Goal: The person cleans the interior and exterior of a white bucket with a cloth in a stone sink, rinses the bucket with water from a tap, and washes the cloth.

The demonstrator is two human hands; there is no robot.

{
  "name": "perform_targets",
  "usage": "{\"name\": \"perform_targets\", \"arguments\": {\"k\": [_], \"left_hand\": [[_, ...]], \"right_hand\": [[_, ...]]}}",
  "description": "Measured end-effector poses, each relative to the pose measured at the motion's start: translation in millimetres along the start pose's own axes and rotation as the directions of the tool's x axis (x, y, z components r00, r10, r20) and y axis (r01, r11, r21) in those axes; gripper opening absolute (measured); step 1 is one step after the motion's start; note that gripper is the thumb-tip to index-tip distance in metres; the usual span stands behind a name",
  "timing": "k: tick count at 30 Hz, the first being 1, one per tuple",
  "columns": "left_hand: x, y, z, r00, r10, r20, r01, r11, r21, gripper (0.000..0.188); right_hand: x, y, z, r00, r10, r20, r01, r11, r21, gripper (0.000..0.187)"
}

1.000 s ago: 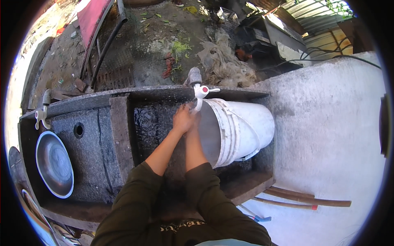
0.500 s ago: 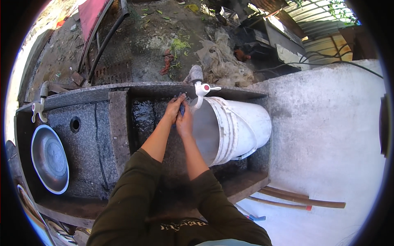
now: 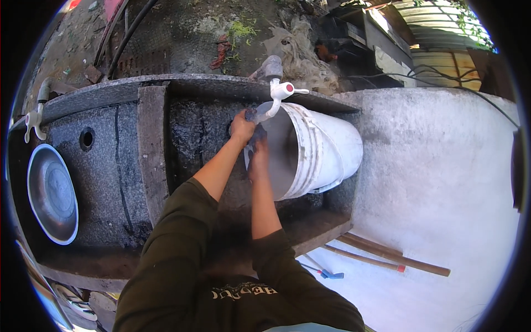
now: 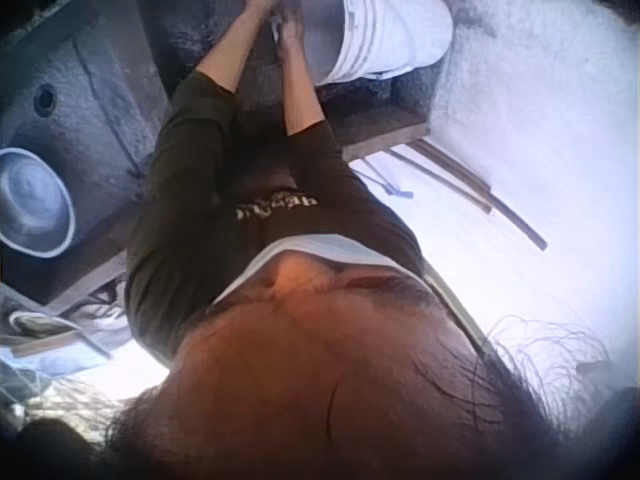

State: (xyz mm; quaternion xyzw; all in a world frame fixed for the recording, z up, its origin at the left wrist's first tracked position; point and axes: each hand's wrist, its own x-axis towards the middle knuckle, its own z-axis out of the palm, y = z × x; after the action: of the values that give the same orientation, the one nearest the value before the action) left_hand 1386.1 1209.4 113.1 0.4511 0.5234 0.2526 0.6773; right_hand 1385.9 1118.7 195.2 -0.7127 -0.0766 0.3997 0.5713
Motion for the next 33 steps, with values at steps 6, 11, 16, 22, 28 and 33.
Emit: {"name": "perform_targets", "arguments": {"k": [6, 11, 16, 22, 28, 33], "left_hand": [[8.3, 4.4, 13.7, 0.983, -0.013, 0.184, 0.010, 1.000, 0.015, 0.041], [-19.8, 36.1, 12.6, 0.670, -0.148, 0.728, 0.678, 0.520, -0.519, 0.025], [-52.1, 50.5, -14.8, 0.753, -0.198, 0.628, 0.620, 0.535, -0.574, 0.030], [-97.2, 64.2, -50.8, 0.708, -0.166, 0.686, 0.623, 0.603, -0.498, 0.032], [-199.4, 170.9, -36.4, 0.476, 0.093, 0.874, 0.111, 0.980, -0.165, 0.050], [-241.2, 227.4, 7.9, 0.405, 0.260, 0.876, -0.644, 0.762, 0.072, 0.040]], "right_hand": [[-139.0, -63.7, -52.3, 0.564, -0.783, 0.263, 0.596, 0.166, -0.786, 0.052], [-79.5, -90.0, -104.7, 0.664, -0.741, 0.104, 0.332, 0.167, -0.928, 0.074], [-74.6, -106.6, -156.4, 0.611, -0.792, 0.003, 0.451, 0.345, -0.823, 0.071], [-107.8, -154.5, -229.3, 0.631, -0.760, -0.159, 0.580, 0.598, -0.554, 0.066], [-166.2, -146.1, -270.1, 0.709, -0.519, -0.478, 0.574, 0.818, -0.035, 0.062], [-200.4, -112.5, -259.9, 0.715, -0.433, -0.549, 0.607, 0.774, 0.180, 0.063]]}}
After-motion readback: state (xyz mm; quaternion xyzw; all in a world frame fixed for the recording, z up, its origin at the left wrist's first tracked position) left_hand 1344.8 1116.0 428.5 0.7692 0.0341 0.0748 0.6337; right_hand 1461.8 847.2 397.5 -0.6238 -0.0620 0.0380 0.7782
